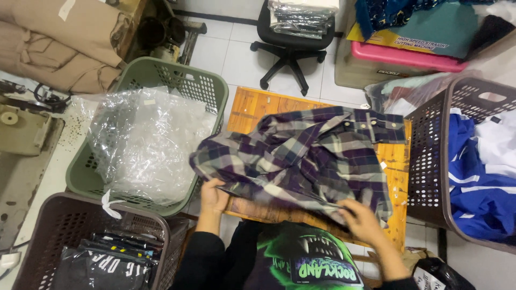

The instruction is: Folding a plaid shirt on a wooden table and placing it into a plastic bag for packaging.

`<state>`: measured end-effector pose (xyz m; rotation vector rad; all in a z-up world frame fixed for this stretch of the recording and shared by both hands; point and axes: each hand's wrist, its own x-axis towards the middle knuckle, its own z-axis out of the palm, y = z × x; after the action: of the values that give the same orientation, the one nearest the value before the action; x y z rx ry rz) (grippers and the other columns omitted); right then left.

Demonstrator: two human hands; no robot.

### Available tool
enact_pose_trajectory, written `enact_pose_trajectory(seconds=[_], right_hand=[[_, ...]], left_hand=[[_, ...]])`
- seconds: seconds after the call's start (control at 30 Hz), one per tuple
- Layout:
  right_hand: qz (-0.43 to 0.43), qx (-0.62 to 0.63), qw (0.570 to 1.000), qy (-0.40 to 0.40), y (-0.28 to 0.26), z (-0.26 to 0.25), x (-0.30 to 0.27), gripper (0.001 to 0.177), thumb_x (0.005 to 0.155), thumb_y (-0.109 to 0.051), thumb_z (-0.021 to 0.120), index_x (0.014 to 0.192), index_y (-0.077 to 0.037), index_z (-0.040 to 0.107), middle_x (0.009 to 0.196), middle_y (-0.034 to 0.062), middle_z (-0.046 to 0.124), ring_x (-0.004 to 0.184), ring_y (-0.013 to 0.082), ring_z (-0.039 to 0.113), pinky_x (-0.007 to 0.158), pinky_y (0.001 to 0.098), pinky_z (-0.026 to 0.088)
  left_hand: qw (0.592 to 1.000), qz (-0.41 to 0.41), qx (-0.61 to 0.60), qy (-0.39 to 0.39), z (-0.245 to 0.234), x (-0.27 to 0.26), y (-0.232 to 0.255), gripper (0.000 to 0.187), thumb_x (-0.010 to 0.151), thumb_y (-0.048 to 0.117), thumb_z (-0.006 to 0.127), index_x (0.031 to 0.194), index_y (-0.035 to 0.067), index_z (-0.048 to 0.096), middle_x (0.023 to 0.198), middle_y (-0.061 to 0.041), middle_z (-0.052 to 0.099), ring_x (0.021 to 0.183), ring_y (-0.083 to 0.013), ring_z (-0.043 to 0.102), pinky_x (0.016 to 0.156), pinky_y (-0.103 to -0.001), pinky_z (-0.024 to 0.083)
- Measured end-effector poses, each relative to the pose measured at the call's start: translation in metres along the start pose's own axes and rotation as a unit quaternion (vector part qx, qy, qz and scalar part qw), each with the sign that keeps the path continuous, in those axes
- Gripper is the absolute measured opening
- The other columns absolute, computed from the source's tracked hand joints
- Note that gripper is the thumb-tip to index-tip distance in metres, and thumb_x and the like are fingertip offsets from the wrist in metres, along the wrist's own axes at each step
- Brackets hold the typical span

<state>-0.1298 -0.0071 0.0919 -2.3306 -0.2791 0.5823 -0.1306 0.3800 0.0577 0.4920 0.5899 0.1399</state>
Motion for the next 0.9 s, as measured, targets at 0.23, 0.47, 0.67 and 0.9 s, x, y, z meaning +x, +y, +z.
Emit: enact_pose_trajectory(seconds=[0.23, 0.47, 0.67, 0.9], right_hand=[[-0.008, 0.301, 0.952, -0.059, -0.023, -0.078, -0.028, 0.034, 0.069, -0.019, 0.066, 0.098, -0.001, 0.065, 0.080, 0.0063, 0.064, 0.064, 0.0123, 0.053, 0.057, 0.0224, 0.040], [0.097, -0.119, 0.958, -0.244, -0.064, -0.103, -0.034, 0.029, 0.074, -0.044, 0.066, 0.060, -0.019, 0.059, 0.060, -0.0095, 0.054, 0.060, 0.0021, 0.051, 0.059, 0.0195, 0.040], [-0.305, 0.224, 0.855, -0.354, -0.161, -0.158, -0.018, 0.038, 0.086, -0.028, 0.059, 0.058, -0.004, 0.050, 0.062, 0.0102, 0.050, 0.050, 0.0216, 0.046, 0.046, 0.0330, 0.035], [-0.298, -0.094, 0.924, 0.220, -0.166, -0.171, 0.097, 0.018, 0.088, -0.015, 0.055, 0.099, -0.002, 0.061, 0.101, 0.0124, 0.061, 0.092, 0.0241, 0.057, 0.081, 0.0319, 0.039]], left_hand=[[0.981, -0.145, 0.104, 0.076, 0.003, -0.014, 0.001, 0.030, 0.075, 0.029, 0.051, 0.096, 0.008, 0.058, 0.091, -0.014, 0.061, 0.081, -0.0290, 0.058, 0.070, -0.038, 0.046], [0.699, 0.113, 0.694, 0.126, 0.003, -0.043, -0.015, 0.093, 0.057, -0.007, 0.052, 0.134, 0.025, 0.012, 0.139, -0.020, 0.008, 0.128, -0.0334, 0.011, 0.101, -0.045, 0.016], [0.558, 0.025, 0.797, -0.230, 0.029, -0.060, 0.007, 0.048, 0.058, -0.003, 0.043, 0.092, 0.023, 0.063, 0.120, 0.003, 0.053, 0.130, -0.0310, 0.013, 0.105, -0.046, 0.003], [0.888, -0.268, 0.353, -0.126, -0.015, -0.034, -0.026, 0.010, 0.071, 0.012, 0.056, 0.074, 0.006, 0.064, 0.079, -0.008, 0.062, 0.076, -0.0215, 0.058, 0.073, -0.032, 0.044]])
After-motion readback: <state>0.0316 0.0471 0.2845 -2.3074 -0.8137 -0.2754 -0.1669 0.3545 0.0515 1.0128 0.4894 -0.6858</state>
